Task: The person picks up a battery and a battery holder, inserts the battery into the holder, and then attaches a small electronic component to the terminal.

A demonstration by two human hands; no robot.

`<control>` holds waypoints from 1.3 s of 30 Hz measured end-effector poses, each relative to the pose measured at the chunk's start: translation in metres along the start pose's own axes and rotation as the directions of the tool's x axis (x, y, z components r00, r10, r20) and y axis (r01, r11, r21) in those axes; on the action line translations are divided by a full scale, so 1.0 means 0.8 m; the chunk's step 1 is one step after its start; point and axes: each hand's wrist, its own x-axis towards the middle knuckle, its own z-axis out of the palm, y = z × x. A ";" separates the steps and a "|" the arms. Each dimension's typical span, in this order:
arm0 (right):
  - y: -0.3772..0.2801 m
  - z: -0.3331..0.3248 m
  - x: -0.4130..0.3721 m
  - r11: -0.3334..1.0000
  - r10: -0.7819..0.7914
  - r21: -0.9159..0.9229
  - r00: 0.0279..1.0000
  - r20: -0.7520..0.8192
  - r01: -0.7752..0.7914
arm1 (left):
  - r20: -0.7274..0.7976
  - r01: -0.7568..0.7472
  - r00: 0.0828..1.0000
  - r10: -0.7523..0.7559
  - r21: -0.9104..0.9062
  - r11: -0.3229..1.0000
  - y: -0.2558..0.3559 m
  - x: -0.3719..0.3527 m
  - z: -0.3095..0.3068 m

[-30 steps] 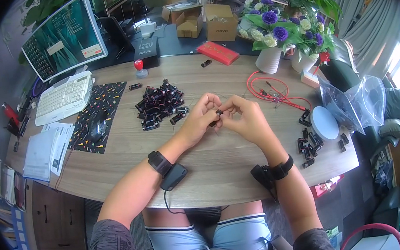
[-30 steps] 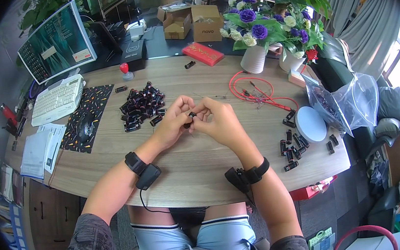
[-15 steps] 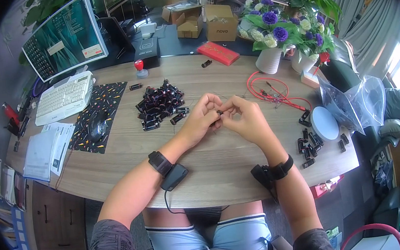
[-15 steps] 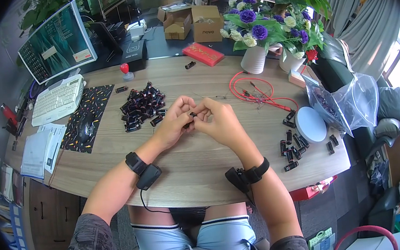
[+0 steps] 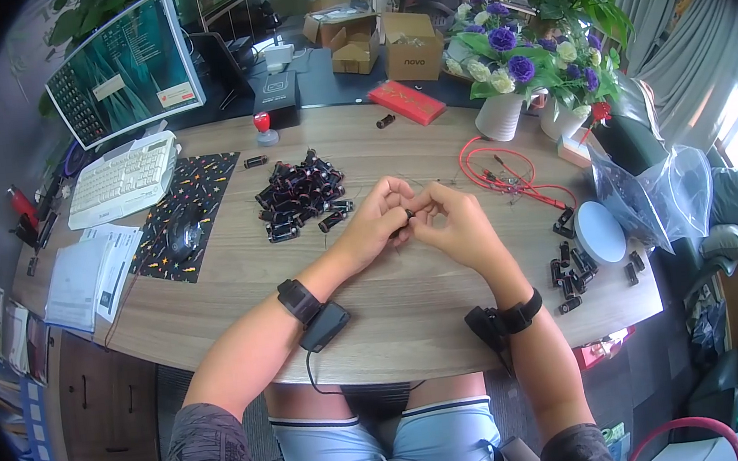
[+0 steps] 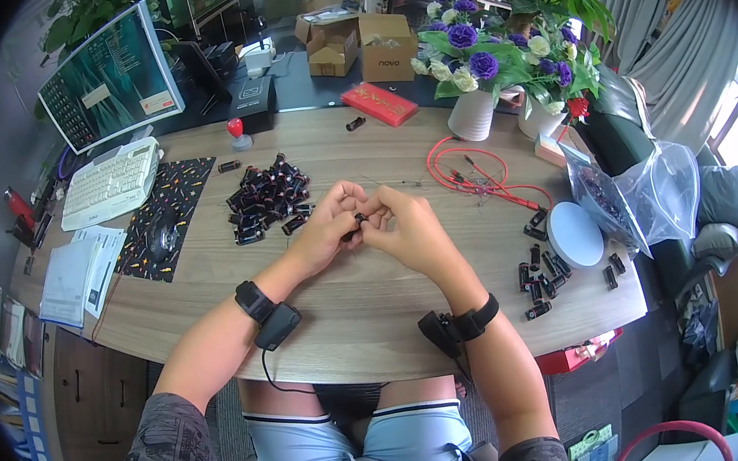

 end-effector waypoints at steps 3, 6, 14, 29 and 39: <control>0.002 0.000 0.001 0.999 -0.035 -0.022 0.999 -0.010 0.035 | -0.007 0.004 1.000 -0.004 -0.014 1.000 -0.003 0.001 -0.002; -0.001 -0.006 0.002 1.000 0.019 -0.009 1.000 0.022 -0.019 | -0.021 0.016 1.000 -0.018 -0.078 0.997 -0.002 0.001 -0.002; 0.024 -0.014 0.006 0.996 0.033 0.091 0.992 -0.121 -0.022 | 0.000 0.049 0.999 -0.051 -0.282 0.958 0.001 0.003 -0.018; 0.015 -0.017 0.006 0.993 0.079 0.099 0.994 -0.080 -0.071 | -0.018 0.057 0.998 -0.061 -0.175 0.983 0.007 0.002 -0.016; 0.020 -0.019 0.005 0.979 0.138 0.162 0.986 -0.095 -0.121 | -0.079 -0.092 0.992 0.097 0.067 0.993 -0.004 0.007 -0.023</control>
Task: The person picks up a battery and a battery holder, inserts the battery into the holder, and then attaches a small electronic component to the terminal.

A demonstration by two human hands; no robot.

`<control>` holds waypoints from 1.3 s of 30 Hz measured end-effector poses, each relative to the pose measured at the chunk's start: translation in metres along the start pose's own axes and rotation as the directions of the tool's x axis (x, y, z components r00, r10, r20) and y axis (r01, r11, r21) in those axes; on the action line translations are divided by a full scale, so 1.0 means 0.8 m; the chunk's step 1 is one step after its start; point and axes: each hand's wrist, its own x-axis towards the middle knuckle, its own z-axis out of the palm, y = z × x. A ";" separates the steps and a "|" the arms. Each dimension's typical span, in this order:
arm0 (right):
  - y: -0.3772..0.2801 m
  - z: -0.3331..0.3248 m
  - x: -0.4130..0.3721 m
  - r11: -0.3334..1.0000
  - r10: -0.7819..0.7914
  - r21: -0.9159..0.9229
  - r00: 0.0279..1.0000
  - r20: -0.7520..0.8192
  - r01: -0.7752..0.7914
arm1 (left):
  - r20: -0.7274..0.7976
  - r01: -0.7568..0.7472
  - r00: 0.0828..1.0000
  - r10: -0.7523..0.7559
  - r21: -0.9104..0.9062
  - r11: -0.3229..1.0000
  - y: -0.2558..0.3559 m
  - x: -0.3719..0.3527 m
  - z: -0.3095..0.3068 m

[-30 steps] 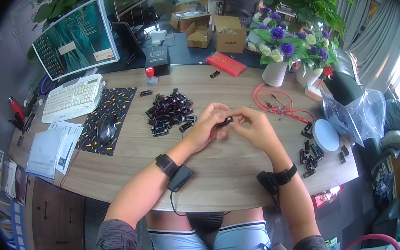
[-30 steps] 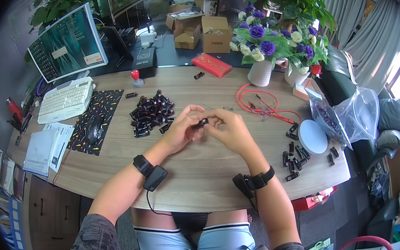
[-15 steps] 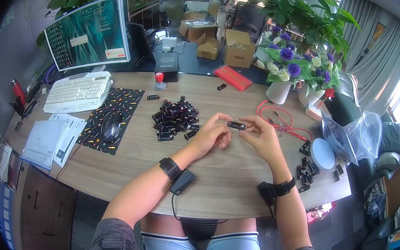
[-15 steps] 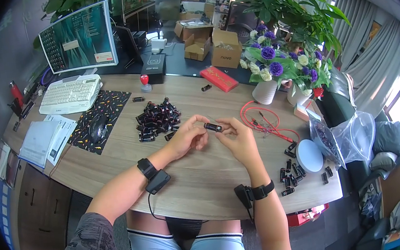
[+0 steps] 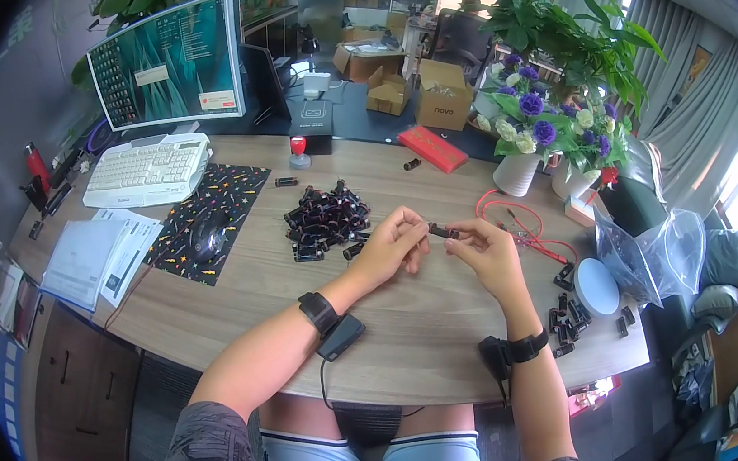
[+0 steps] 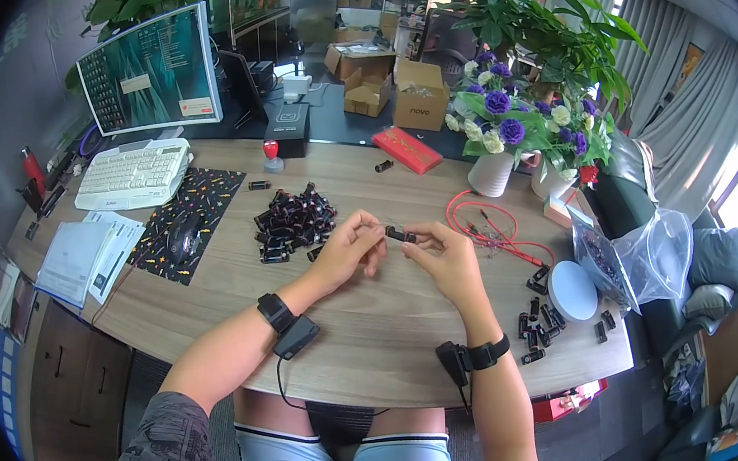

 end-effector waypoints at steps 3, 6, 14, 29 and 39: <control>0.001 0.000 0.000 1.000 0.008 0.011 1.000 0.027 -0.008 | -0.004 -0.007 1.000 0.007 0.001 1.000 0.003 0.000 0.001; -0.007 -0.001 -0.001 0.999 0.040 0.006 0.997 0.072 -0.041 | -0.008 -0.008 1.000 0.008 0.005 1.000 0.003 -0.001 0.000; -0.004 0.001 -0.002 0.996 0.068 0.046 0.989 0.134 -0.075 | -0.019 -0.056 0.998 0.056 0.022 0.998 0.006 -0.005 -0.002; -0.003 0.002 -0.003 0.996 0.079 0.027 0.980 0.181 -0.085 | -0.030 -0.105 0.994 0.105 -0.005 0.994 0.002 -0.004 -0.003; -0.006 0.006 -0.004 0.995 0.096 -0.037 0.984 0.149 -0.092 | -0.024 -0.114 0.993 0.114 0.006 0.994 -0.002 -0.003 -0.001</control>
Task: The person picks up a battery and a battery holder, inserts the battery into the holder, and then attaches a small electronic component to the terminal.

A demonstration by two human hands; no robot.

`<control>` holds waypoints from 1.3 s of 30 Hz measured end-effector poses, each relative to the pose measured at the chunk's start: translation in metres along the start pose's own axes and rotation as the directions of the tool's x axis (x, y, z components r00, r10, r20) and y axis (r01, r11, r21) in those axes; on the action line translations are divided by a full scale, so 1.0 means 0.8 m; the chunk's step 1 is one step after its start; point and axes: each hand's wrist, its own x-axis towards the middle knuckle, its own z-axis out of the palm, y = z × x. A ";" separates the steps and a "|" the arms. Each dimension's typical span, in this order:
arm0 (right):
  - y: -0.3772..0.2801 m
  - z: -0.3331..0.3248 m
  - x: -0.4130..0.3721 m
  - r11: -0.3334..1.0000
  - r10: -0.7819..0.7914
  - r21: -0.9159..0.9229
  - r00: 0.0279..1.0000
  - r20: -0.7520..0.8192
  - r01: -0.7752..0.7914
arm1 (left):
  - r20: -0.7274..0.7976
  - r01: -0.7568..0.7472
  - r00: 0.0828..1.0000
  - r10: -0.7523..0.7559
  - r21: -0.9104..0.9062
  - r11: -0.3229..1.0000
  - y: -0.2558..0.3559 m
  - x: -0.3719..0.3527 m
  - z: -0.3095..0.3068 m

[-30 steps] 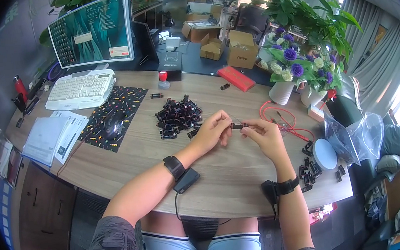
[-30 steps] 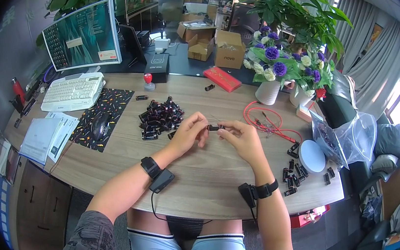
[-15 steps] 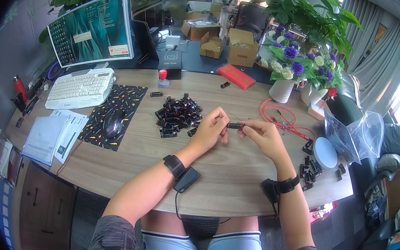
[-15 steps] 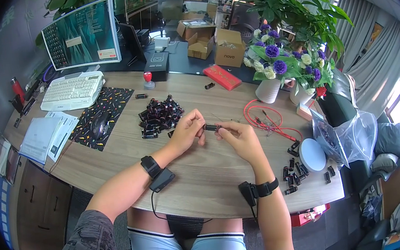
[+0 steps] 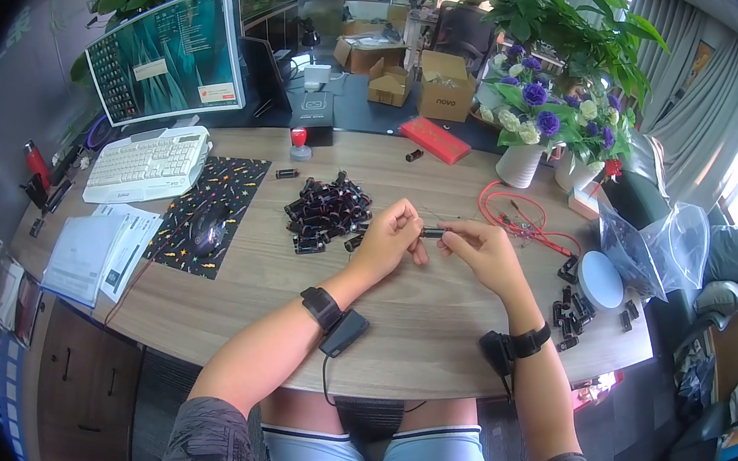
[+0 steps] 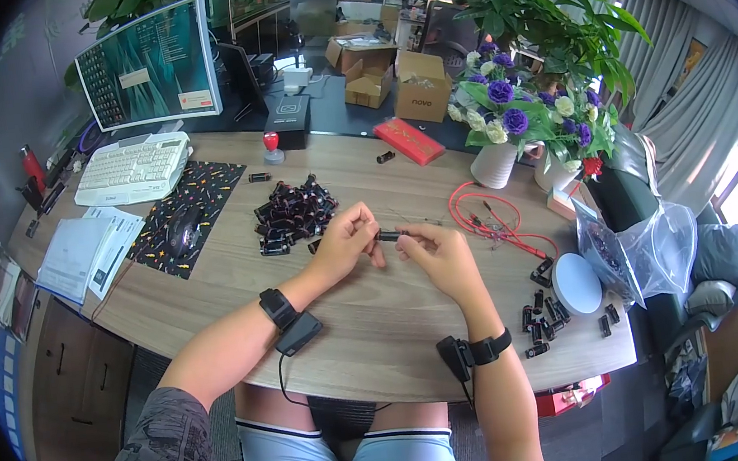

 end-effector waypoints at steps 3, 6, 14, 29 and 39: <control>-0.003 0.000 0.000 1.000 0.006 0.012 1.000 0.011 -0.006 | 0.001 0.004 1.000 -0.004 -0.012 1.000 0.000 0.000 -0.001; -0.004 0.000 0.000 1.000 -0.001 0.014 1.000 0.019 0.001 | -0.025 0.004 1.000 -0.005 -0.028 1.000 0.003 0.000 -0.002; 0.000 0.001 0.001 0.994 -0.041 0.104 0.998 -0.040 0.044 | -0.061 0.000 0.998 -0.002 -0.029 1.000 0.008 0.000 -0.001; 0.017 0.001 0.006 0.983 -0.153 0.077 0.979 -0.135 0.164 | -0.077 -0.002 0.997 0.010 0.104 0.995 0.008 0.004 0.013; 0.010 -0.005 0.004 0.998 -0.070 -0.007 0.997 -0.020 0.069 | 0.073 0.152 0.984 -0.163 0.144 0.978 0.006 0.001 0.001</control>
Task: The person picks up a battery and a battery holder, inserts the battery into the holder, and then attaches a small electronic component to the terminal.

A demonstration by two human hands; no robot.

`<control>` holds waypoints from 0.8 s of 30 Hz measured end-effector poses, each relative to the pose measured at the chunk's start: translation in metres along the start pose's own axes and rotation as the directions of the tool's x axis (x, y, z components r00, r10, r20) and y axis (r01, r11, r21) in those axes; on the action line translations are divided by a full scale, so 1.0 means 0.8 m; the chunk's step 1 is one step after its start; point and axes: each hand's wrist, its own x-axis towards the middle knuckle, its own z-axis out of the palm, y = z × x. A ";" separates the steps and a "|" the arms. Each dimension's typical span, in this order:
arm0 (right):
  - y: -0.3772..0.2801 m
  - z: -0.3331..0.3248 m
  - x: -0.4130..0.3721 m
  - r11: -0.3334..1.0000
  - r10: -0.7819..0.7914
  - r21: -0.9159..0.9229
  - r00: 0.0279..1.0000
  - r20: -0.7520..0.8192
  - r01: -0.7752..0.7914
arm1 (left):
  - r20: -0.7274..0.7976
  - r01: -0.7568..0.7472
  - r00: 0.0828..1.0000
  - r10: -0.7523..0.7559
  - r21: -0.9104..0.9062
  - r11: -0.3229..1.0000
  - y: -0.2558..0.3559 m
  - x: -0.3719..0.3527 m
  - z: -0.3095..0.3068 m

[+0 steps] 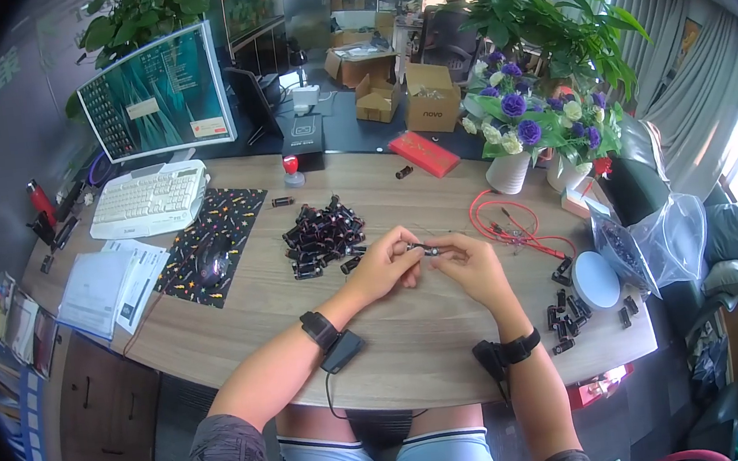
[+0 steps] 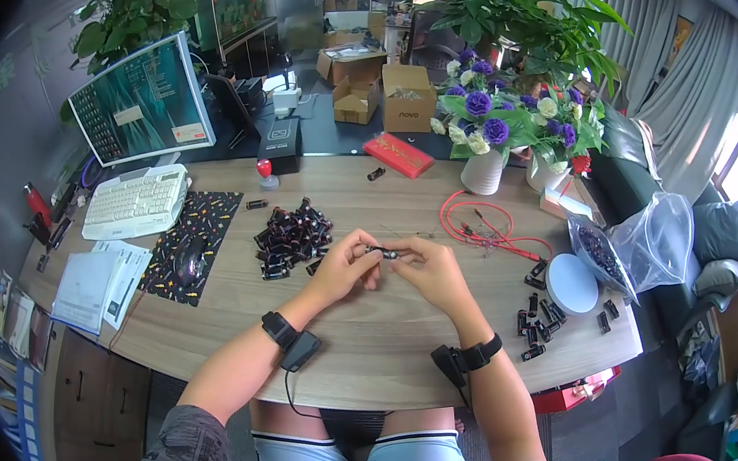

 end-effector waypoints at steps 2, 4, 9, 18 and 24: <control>-0.001 0.001 0.001 1.000 0.001 -0.017 1.000 0.008 -0.001 | -0.061 -0.009 0.998 0.011 0.031 0.999 0.001 -0.003 0.000; 0.006 0.000 0.003 0.999 0.008 0.040 0.997 -0.081 -0.004 | -0.084 -0.014 0.996 0.018 0.053 0.999 0.014 0.001 -0.002; 0.028 -0.017 0.011 0.991 0.099 0.124 0.918 -0.383 -0.055 | -0.263 -0.122 0.827 0.496 0.778 0.616 0.055 0.011 -0.041; 0.092 -0.030 0.018 0.992 0.038 -0.073 0.810 -0.585 -0.099 | -0.376 0.320 0.765 0.524 0.927 0.198 0.048 -0.006 -0.140; 0.087 -0.031 0.014 0.973 -0.051 -0.209 0.796 -0.603 -0.096 | -0.147 0.301 0.625 0.766 0.951 -0.063 0.073 -0.001 -0.105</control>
